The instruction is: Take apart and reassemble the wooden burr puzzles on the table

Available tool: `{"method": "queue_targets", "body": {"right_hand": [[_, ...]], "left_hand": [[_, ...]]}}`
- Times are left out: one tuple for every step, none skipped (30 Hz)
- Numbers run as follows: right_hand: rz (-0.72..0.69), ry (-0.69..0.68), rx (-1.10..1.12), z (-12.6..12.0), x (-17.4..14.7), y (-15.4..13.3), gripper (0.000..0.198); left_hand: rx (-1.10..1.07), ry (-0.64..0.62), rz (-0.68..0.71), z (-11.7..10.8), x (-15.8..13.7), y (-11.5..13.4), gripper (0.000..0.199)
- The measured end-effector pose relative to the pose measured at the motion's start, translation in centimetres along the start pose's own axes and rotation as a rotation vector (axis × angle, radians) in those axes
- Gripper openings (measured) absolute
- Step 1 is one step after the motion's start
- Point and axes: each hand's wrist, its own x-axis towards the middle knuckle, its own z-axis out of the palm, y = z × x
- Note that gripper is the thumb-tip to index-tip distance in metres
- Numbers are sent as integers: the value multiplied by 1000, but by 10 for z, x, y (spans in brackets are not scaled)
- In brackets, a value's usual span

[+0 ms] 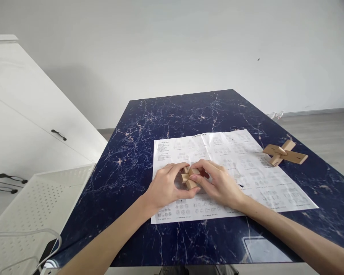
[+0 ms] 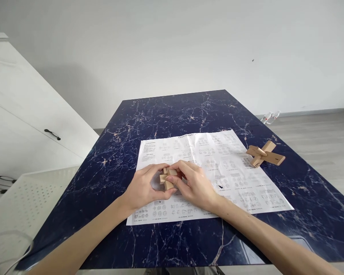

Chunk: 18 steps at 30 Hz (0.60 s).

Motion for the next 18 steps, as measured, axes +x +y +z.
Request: {"method": "queue_targets", "body": {"right_hand": [[-31,8,-24,0,0,0,19],[-58,13,-41,0,-1,0,17],[-77,15,-49,0,-1,0,16],[-89,15,-48,0,-1,1,15],[-96,10,-40,0,-1,1,15],[-101,3,-31,-1,-1,3,15],[-106,-6,-21,-1,0,4,15],[-112,-15,-12,-1,0,5,16],[-116,-23,-4,-2,0,7,17],[-117,-29,3,-2,-1,8,18],[-116,-33,9,-3,-1,8,19],[-115,-36,16,-4,-1,9,19],[-120,-41,20,-5,-1,9,19],[-131,-49,21,-6,-1,9,20],[-151,-60,21,-7,-1,9,20],[-174,-73,19,-8,-1,10,20],[-194,-86,17,-9,-1,10,21],[-203,-98,18,-10,-1,10,21]], "left_hand": [[-4,-7,1,0,0,0,68],[-9,-14,-2,-1,0,1,67],[-15,-21,-6,-2,-1,1,66],[-20,-27,-11,-2,-1,2,66],[-22,-30,-15,-3,0,2,65],[-20,-33,-16,-3,0,3,65],[-17,-33,-13,-3,0,3,65],[-12,-36,-7,-3,1,4,64],[-6,-43,-1,-3,1,4,63],[-2,-48,4,-3,1,4,63],[1,-52,12,-3,2,4,63],[4,-55,21,-2,2,3,63],[7,-58,31,-2,2,3,64],[10,-61,45,-2,2,2,64],[11,-64,62,-2,2,1,63],[12,-69,80,-2,1,1,63],[12,-76,96,-2,1,1,62],[10,-83,105,-3,1,1,62]]}}
